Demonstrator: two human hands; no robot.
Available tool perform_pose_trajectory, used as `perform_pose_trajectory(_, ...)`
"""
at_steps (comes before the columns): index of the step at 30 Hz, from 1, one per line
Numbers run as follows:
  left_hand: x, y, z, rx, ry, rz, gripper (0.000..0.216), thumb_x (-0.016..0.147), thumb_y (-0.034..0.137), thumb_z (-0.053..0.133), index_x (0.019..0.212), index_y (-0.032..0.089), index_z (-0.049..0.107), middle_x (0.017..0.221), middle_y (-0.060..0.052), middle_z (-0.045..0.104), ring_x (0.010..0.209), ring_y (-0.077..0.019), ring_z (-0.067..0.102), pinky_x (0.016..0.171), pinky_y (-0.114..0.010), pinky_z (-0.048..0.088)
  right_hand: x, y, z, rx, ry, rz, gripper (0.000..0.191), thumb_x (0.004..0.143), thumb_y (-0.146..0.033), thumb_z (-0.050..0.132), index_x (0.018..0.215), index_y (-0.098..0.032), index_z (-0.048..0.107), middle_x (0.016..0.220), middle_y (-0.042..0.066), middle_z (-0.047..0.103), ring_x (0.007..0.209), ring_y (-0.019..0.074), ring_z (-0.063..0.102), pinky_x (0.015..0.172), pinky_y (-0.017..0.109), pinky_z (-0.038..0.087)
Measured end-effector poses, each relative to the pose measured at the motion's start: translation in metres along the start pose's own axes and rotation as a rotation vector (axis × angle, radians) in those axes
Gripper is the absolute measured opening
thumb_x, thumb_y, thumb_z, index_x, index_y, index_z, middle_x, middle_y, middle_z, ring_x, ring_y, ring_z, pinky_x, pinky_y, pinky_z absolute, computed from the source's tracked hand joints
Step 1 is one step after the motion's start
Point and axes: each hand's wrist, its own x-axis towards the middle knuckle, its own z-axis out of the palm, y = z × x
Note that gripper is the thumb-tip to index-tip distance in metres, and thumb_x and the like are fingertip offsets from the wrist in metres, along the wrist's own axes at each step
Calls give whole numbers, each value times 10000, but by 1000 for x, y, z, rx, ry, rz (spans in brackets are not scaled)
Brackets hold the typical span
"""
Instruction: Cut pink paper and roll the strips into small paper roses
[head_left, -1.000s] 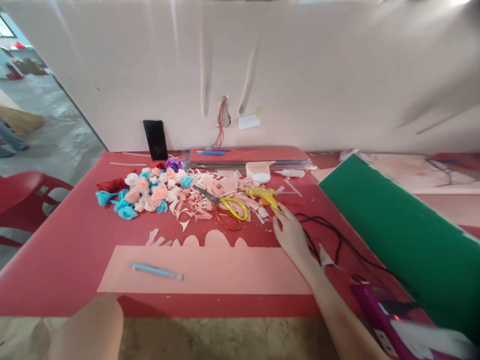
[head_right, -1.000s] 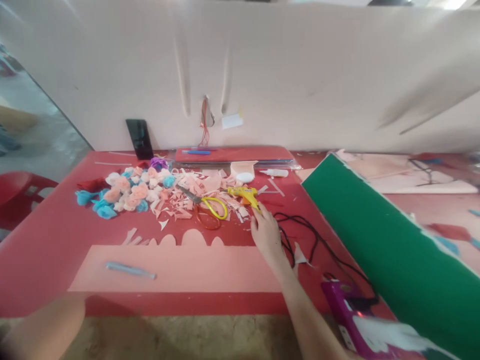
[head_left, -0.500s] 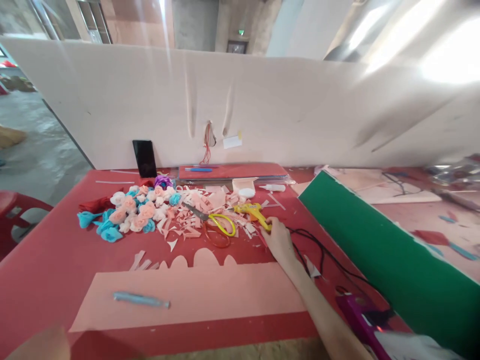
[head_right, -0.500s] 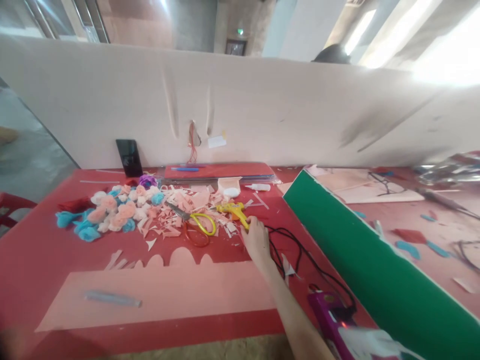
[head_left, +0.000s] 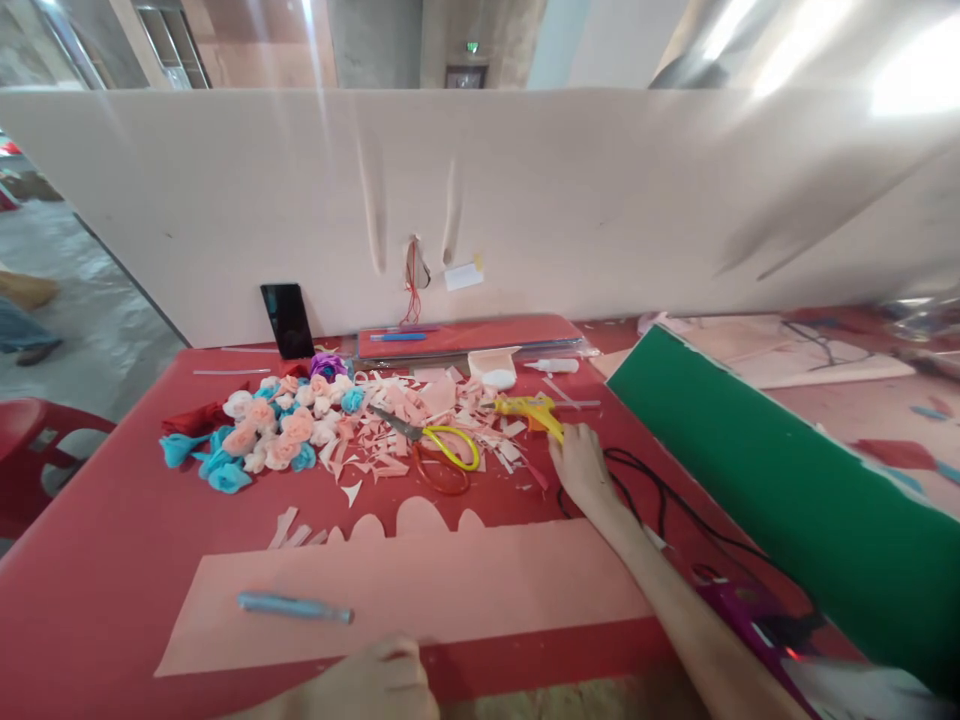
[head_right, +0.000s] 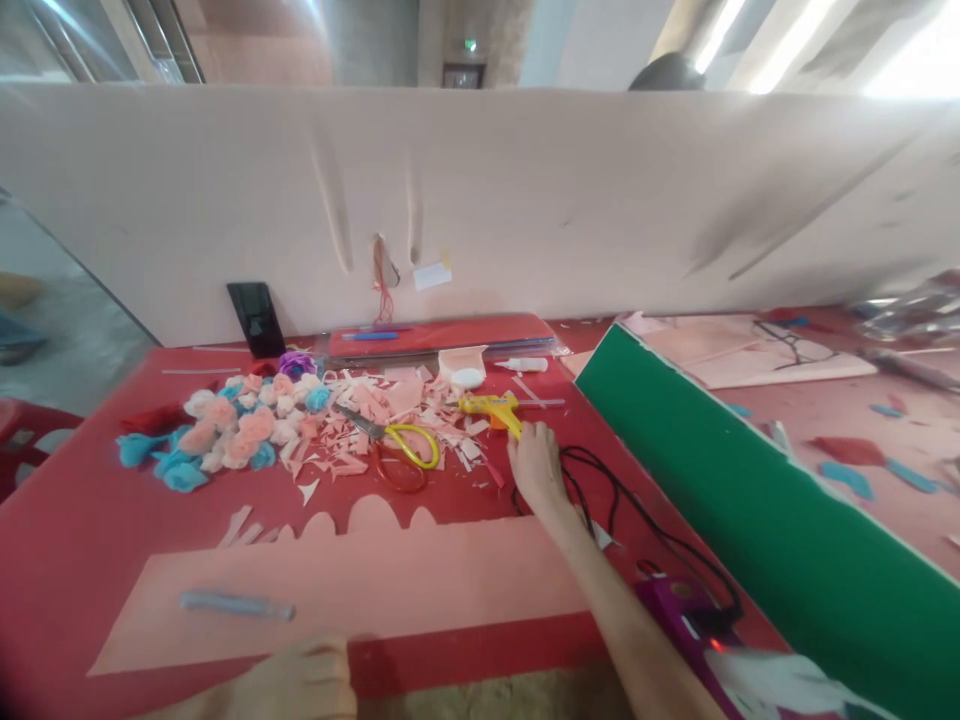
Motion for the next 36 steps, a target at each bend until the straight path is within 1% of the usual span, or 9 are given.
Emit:
perform_pose_trajectory(5, 7, -3, 11, 35, -87, 45, 204, 740, 186, 691, 660, 174, 503, 656, 92, 607, 652, -69, 486, 814, -198, 364, -1, 9, -4, -51, -53, 40, 246, 886, -286, 530, 1070, -125, 552, 1034, 69, 587, 873, 174, 594, 742, 361, 511)
perform_pose_trajectory(10, 2, -6, 22, 19, -138, 57, 121, 789, 232, 643, 741, 181, 544, 709, 74, 629, 730, -68, 534, 840, -201, 361, 5, 4, -16, -98, -111, 91, 247, 882, -292, 534, 1066, -128, 555, 1039, 68, 587, 885, 179, 593, 744, 367, 512)
perform_pose_trajectory(14, 4, -5, 18, 13, -139, 65, 100, 812, 214, 614, 744, 175, 552, 677, 53, 609, 684, -82, 518, 822, -217, 369, 12, -10, -36, -88, -76, 79, 267, 879, -300, 535, 1084, -130, 544, 1068, 77, 573, 923, 194, 580, 765, 385, 502)
perform_pose_trajectory(18, 10, -2, 6, -6, -116, 85, 48, 846, 200, 560, 817, 162, 553, 655, 40, 582, 650, -100, 481, 774, -236, 375, 5, -43, -53, 5, -49, -105, 246, 883, -280, 528, 1078, -132, 545, 1081, 74, 566, 950, 199, 568, 793, 397, 488)
perform_pose_trajectory(21, 13, -2, -1, -25, -95, 117, 34, 846, 174, 540, 836, 142, 548, 626, 28, 551, 622, -113, 461, 703, -251, 373, -12, -75, -56, 103, -103, -330, 191, 881, -273, 533, 1003, -133, 577, 1018, 58, 593, 922, 183, 577, 789, 381, 488)
perform_pose_trajectory(23, 14, -3, -2, -33, -103, 124, 52, 847, 183, 530, 821, 140, 546, 606, 23, 529, 612, -118, 455, 685, -258, 369, -22, -93, -55, 148, -136, -436, 210, 879, -291, 535, 1018, -138, 575, 1049, 63, 589, 948, 189, 572, 806, 388, 483)
perform_pose_trajectory(28, 13, -3, 0, -54, -103, 113, 132, 859, 251, 505, 808, 137, 547, 609, 11, 524, 623, -122, 453, 673, -260, 369, -31, -110, -57, 175, -198, -541, 275, 879, -348, 525, 1062, -146, 561, 1040, 67, 589, 932, 192, 574, 814, 402, 472)
perform_pose_trajectory(31, 14, -3, 0, -65, -48, 113, 135, 853, 239, 504, 784, 131, 545, 592, 12, 512, 613, -124, 438, 651, -261, 366, -29, -110, -60, 163, -232, -515, 255, 878, -351, 527, 1016, -142, 576, 1004, 60, 600, 907, 183, 581, 799, 389, 479)
perform_pose_trajectory(36, 12, -2, 2, -68, -43, 121, 174, 870, 261, 466, 783, 130, 539, 584, 8, 490, 622, -126, 439, 646, -265, 365, -30, -116, -63, 88, -282, -340, 216, 891, -325, 512, 986, -145, 584, 938, 47, 611, 815, 152, 595, 725, 336, 504)
